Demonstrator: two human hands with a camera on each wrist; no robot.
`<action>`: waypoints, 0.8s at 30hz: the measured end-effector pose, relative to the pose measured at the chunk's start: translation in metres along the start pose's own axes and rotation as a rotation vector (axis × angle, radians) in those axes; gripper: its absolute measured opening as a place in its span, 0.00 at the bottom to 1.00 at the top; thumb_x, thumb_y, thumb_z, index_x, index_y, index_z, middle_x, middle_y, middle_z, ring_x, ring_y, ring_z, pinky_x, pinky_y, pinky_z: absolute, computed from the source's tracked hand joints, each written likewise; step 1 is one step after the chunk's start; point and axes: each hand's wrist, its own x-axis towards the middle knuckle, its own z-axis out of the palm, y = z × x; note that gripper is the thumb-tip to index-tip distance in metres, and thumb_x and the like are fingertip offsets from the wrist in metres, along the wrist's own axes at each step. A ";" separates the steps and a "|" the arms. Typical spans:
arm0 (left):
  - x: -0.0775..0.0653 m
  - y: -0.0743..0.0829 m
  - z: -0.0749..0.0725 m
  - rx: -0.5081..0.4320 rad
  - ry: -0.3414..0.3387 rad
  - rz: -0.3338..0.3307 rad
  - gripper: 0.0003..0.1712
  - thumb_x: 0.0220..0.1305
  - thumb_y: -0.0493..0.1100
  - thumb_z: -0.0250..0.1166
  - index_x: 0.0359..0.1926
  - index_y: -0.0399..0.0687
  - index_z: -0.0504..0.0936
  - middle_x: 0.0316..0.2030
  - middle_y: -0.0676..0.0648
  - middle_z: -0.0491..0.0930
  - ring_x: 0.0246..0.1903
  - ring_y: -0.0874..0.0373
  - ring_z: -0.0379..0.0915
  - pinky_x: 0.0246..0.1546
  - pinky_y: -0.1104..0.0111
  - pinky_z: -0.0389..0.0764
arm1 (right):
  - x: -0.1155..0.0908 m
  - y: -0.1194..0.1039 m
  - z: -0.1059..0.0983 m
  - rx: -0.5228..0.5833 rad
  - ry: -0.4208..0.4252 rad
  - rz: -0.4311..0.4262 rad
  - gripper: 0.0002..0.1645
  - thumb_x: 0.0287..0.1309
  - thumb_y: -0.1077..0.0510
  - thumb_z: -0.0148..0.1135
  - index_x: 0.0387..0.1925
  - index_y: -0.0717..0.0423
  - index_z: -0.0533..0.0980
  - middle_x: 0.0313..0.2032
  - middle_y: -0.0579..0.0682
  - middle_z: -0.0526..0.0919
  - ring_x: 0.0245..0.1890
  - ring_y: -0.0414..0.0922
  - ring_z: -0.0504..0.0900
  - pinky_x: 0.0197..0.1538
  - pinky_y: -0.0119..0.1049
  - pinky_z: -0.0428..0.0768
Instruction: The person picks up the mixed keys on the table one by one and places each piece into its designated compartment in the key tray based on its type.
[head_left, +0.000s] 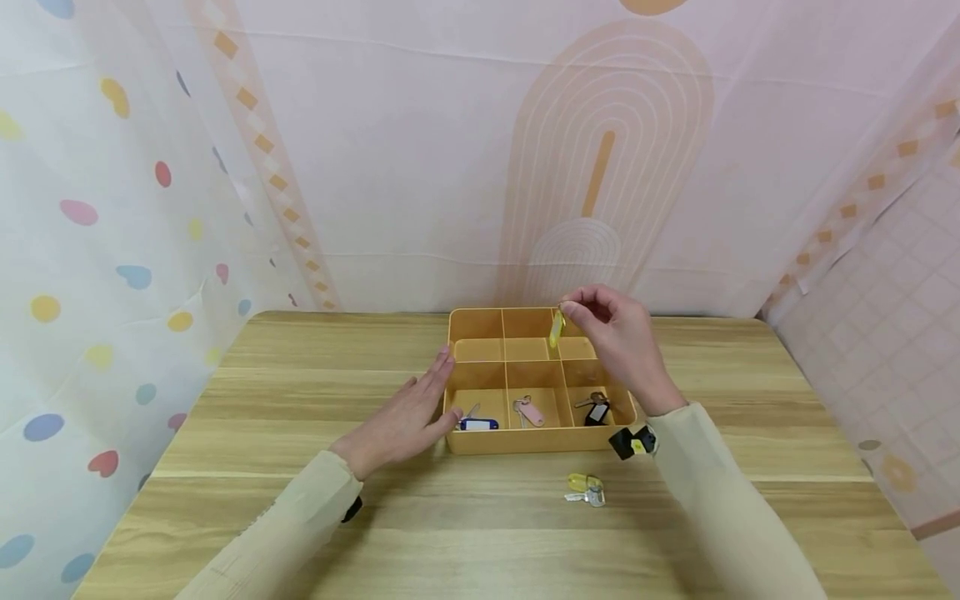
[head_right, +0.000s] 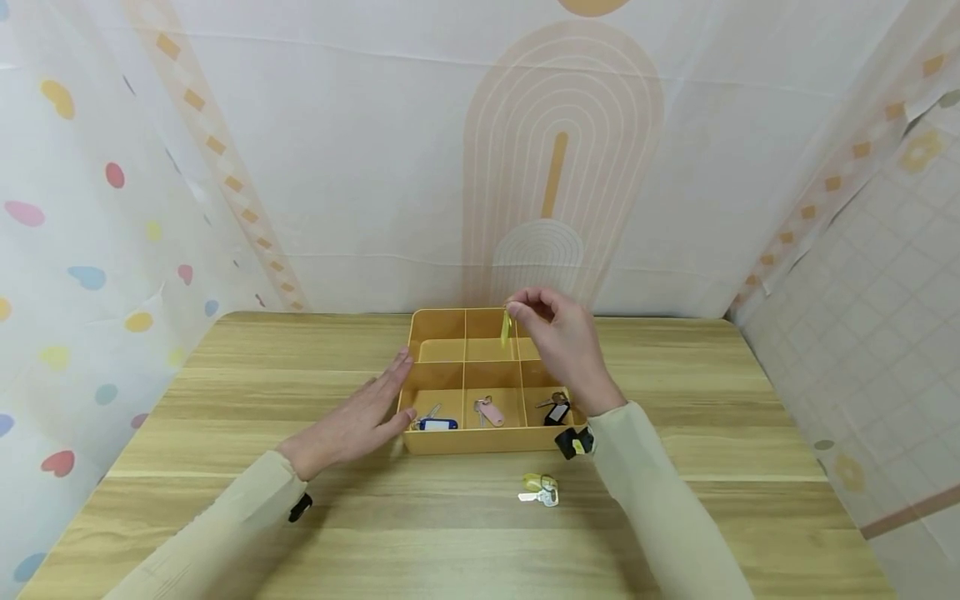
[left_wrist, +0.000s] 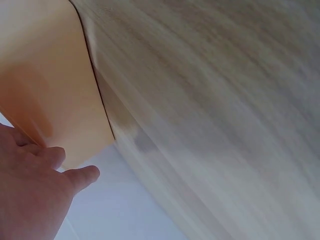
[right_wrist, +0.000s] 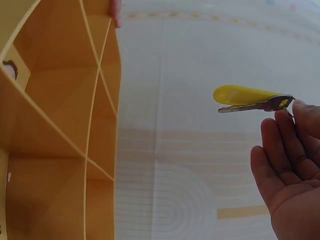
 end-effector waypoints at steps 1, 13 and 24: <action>0.000 0.000 0.000 0.000 0.000 0.001 0.46 0.82 0.58 0.48 0.82 0.37 0.38 0.82 0.42 0.30 0.81 0.48 0.36 0.77 0.42 0.50 | 0.003 0.002 0.000 -0.004 -0.006 0.010 0.12 0.72 0.55 0.65 0.41 0.62 0.83 0.37 0.53 0.86 0.33 0.47 0.78 0.35 0.27 0.76; 0.000 -0.002 0.000 0.032 0.010 0.006 0.45 0.82 0.58 0.48 0.82 0.36 0.39 0.83 0.41 0.33 0.81 0.48 0.35 0.76 0.40 0.51 | 0.033 0.028 0.008 -0.067 -0.104 0.072 0.11 0.71 0.55 0.66 0.43 0.60 0.84 0.41 0.59 0.87 0.37 0.48 0.78 0.40 0.32 0.77; 0.001 -0.003 0.003 0.068 0.035 0.026 0.46 0.81 0.57 0.49 0.81 0.33 0.41 0.82 0.38 0.35 0.81 0.41 0.36 0.75 0.37 0.49 | 0.047 0.053 0.016 -0.146 -0.278 0.146 0.09 0.72 0.56 0.65 0.42 0.58 0.84 0.42 0.56 0.87 0.40 0.48 0.78 0.45 0.40 0.78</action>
